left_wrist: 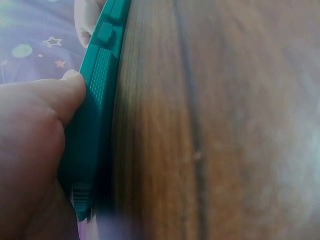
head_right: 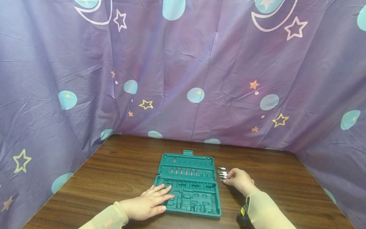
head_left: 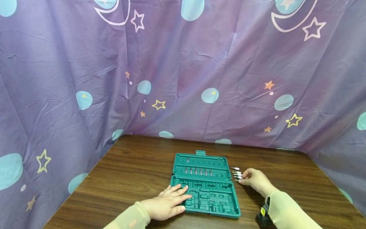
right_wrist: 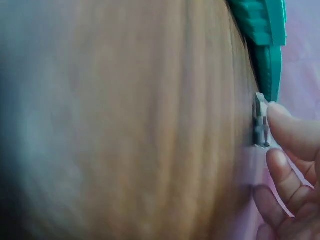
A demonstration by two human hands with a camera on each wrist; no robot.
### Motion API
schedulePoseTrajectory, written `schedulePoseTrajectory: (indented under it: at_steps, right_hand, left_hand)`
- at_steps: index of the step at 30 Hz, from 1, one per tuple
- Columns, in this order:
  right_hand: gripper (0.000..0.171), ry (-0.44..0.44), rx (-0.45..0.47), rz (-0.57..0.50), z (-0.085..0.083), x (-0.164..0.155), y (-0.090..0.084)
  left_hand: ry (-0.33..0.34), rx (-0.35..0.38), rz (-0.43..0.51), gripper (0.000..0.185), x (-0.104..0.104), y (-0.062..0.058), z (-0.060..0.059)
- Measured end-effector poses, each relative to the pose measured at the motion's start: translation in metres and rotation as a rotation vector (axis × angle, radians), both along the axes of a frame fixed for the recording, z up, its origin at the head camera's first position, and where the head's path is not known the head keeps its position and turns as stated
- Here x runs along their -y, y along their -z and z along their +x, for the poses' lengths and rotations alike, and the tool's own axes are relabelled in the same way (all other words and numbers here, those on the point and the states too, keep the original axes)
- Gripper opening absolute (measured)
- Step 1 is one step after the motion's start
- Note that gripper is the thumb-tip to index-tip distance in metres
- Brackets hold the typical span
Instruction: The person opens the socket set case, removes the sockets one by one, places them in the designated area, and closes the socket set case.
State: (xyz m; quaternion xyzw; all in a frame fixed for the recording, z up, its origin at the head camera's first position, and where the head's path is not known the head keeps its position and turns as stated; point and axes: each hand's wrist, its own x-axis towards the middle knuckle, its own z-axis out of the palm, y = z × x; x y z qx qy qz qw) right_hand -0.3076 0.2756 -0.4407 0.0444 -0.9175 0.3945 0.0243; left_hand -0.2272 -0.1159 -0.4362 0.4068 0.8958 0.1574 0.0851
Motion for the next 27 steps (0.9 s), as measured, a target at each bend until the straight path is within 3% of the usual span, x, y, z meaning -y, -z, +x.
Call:
schedulePoseTrajectory:
  at_steps: [6, 14, 23, 27]
  right_hand:
    - [0.021, -0.01, -0.048, -0.04, -0.003, 0.02, -0.022]
    - [0.017, -0.009, -0.048, -0.112, -0.013, 0.088, -0.051]
    - [0.017, -0.008, 0.024, -0.133, -0.036, 0.16, -0.043]
    - [0.023, 0.021, 0.086, -0.065, -0.045, 0.178, -0.037]
  left_hand:
    - [0.006, -0.046, -0.003, 0.051, 0.0, 0.0, 0.0]
    - [-0.005, -0.127, -0.01, 0.052, 0.001, 0.001, 0.001]
    - [-0.013, -0.174, 0.016, 0.051, 0.0, 0.008, 0.003]
    - [-0.009, -0.185, 0.031, 0.051, 0.0, 0.011, 0.003]
